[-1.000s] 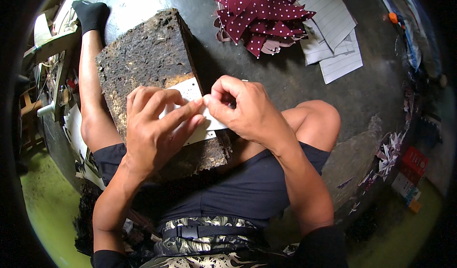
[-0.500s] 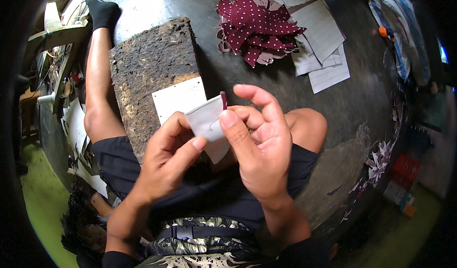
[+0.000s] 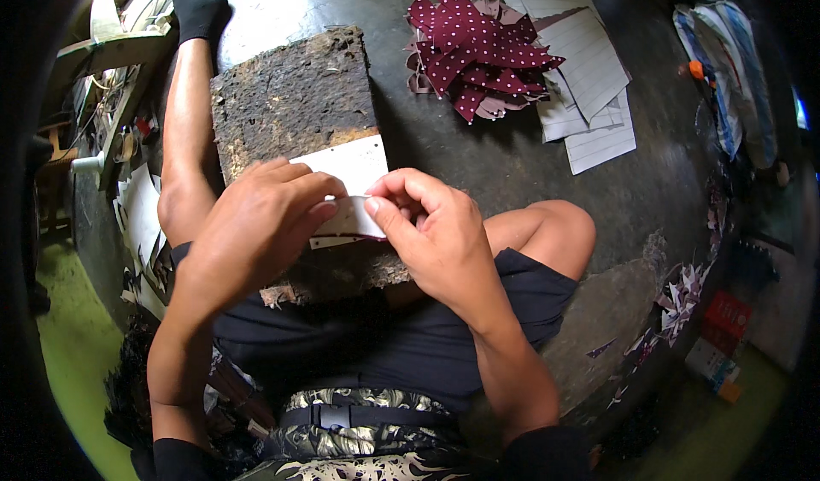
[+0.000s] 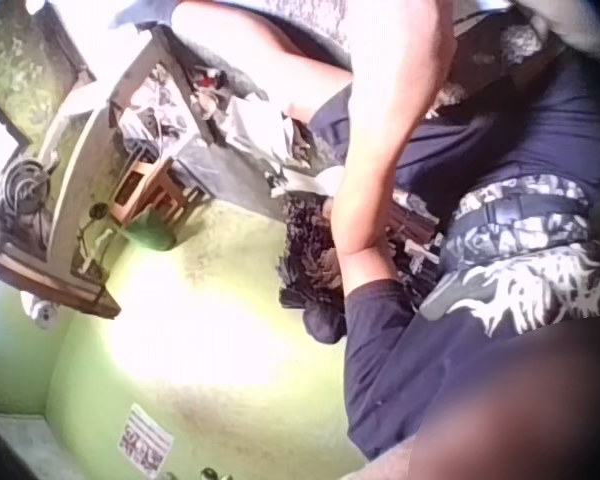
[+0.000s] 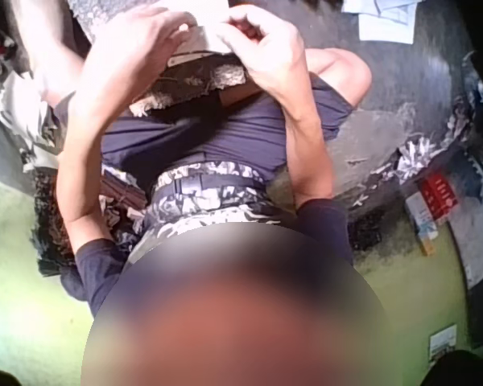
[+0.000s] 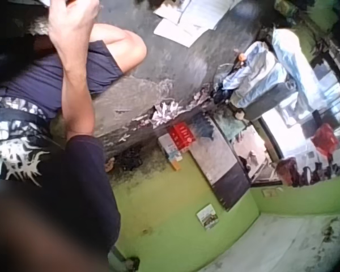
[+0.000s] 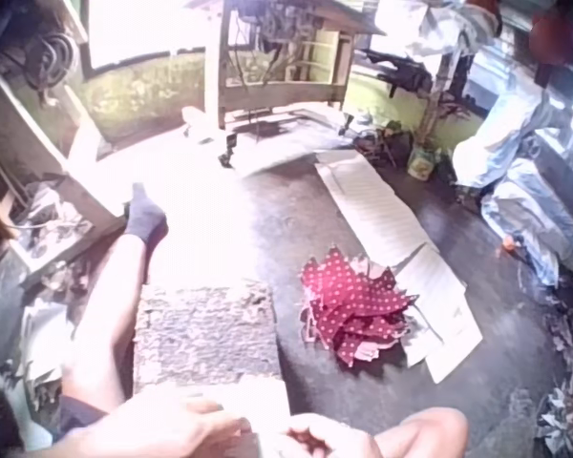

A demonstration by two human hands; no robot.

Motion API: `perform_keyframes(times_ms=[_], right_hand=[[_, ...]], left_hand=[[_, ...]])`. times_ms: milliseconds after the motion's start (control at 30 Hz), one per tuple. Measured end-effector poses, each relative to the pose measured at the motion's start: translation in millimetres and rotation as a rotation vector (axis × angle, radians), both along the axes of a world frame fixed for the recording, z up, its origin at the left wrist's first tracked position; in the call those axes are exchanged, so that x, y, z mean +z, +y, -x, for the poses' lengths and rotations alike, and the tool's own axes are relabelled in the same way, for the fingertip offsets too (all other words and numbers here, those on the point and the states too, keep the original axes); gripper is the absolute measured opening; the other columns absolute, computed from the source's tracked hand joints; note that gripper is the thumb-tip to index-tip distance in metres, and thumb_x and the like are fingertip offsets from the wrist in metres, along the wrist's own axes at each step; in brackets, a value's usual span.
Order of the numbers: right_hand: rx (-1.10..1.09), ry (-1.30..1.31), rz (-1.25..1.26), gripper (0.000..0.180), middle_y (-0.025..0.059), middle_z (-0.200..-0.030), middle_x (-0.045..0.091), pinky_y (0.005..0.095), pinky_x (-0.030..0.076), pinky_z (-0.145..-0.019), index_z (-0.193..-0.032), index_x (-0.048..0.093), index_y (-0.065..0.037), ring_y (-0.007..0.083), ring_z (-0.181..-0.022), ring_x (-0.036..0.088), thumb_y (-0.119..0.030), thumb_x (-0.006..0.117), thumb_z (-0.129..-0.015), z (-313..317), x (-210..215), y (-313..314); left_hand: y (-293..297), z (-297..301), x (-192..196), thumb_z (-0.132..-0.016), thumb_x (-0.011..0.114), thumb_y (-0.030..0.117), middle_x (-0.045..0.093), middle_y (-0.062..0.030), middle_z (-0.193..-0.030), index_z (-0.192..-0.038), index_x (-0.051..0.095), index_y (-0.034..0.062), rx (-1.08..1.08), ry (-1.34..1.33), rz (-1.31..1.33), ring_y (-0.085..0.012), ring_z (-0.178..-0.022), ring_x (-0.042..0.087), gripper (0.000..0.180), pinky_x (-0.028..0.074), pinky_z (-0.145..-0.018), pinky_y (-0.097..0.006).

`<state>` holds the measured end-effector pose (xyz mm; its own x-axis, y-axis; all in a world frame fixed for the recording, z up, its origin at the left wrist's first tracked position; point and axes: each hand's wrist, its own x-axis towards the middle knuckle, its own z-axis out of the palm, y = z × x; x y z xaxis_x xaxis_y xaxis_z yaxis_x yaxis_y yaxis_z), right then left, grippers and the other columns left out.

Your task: The person assembles small leather pieces by hand, aligning a white backing with a maroon polka-dotted leather piece and pressing them together. The person repeatedly picks up new pieces, aligns them, and sets the assembled units aside.

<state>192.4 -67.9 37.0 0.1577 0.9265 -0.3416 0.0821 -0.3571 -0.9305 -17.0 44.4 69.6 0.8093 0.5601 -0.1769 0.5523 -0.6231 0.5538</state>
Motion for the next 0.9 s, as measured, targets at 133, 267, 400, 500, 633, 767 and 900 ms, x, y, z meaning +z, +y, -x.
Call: perform_keyframes(times_ms=[133,267,400,500,633,767,900], right_hand=[[-0.031,-0.137,-0.036,0.014,-0.0031,-0.098,0.075,0.0226,0.052,-0.077,-0.117,0.08,0.003,0.0033,-0.086,0.062,-0.007,0.081,-0.109,-10.6,-21.8,1.0],[-0.019,-0.102,-0.121,0.014,0.0009,-0.102,0.078,0.0244,0.056,-0.08,-0.118,0.081,0.003,0.007,-0.089,0.068,-0.006,0.081,-0.108,-18.9,-32.9,4.9],[-0.047,0.125,-0.098,0.014,0.0013,-0.106,0.081,0.0255,0.058,-0.084,-0.119,0.082,0.002,0.0076,-0.095,0.07,-0.006,0.08,-0.109,-26.0,-41.2,10.5],[-0.023,0.152,-0.073,0.013,-0.0004,-0.101,0.078,0.0228,0.054,-0.084,-0.119,0.081,0.001,0.0045,-0.095,0.066,-0.008,0.08,-0.11,-32.1,-47.0,11.8],[-0.087,0.268,-0.045,0.016,-0.0022,-0.099,0.075,0.0224,0.053,-0.079,-0.117,0.08,0.0,0.0033,-0.089,0.064,-0.015,0.079,-0.113,-28.5,-52.5,12.1],[-0.116,0.146,-0.043,0.022,-0.0028,-0.09,0.073,0.0228,0.052,-0.073,-0.111,0.077,0.001,0.0025,-0.083,0.062,-0.02,0.078,-0.115,-17.8,-50.8,12.9],[-0.154,0.091,-0.036,0.024,-0.0048,-0.083,0.07,0.0236,0.051,-0.068,-0.108,0.077,0.0,0.0019,-0.078,0.059,-0.023,0.078,-0.115,-10.5,-51.8,13.6]], left_hand=[[-16.2,-11.0,-15.6,-0.099,0.078,0.017,0.074,-0.0115,-0.108,-0.112,0.077,0.0065,0.052,-0.08,-0.329,-0.0325,-0.116,0.069,0.017,0.049,-0.104,-0.048],[-29.9,-22.8,-21.3,-0.097,0.085,0.02,0.073,-0.0085,-0.125,-0.129,0.076,0.0099,0.129,-0.087,-0.427,-0.0315,-0.124,0.066,0.035,0.047,-0.11,-0.052],[-25.5,-33.2,-45.7,-0.093,0.09,0.016,0.076,-0.0076,-0.116,-0.128,0.079,0.0117,0.215,-0.319,-0.193,-0.0296,-0.107,0.07,0.037,0.055,-0.093,-0.044],[-27.1,-31.6,-61.2,-0.088,0.095,0.014,0.076,-0.0046,-0.102,-0.119,0.085,0.0134,0.276,-0.417,-0.189,-0.0267,-0.093,0.069,0.033,0.056,-0.083,-0.04],[-32.5,-26.1,-67.7,-0.084,0.098,0.013,0.075,-0.0032,-0.098,-0.115,0.088,0.0146,0.295,-0.442,-0.196,-0.0248,-0.087,0.066,0.032,0.055,-0.079,-0.04],[-33.5,-29.3,-67.6,-0.089,0.093,0.015,0.072,-0.0019,-0.098,-0.112,0.086,0.0138,0.291,-0.43,-0.23,-0.026,-0.09,0.066,0.024,0.054,-0.083,-0.042],[-33.5,-29.3,-66.7,-0.088,0.094,0.014,0.071,-0.0015,-0.098,-0.113,0.087,0.0134,0.271,-0.421,-0.246,-0.0244,-0.09,0.066,0.027,0.054,-0.081,-0.041]])
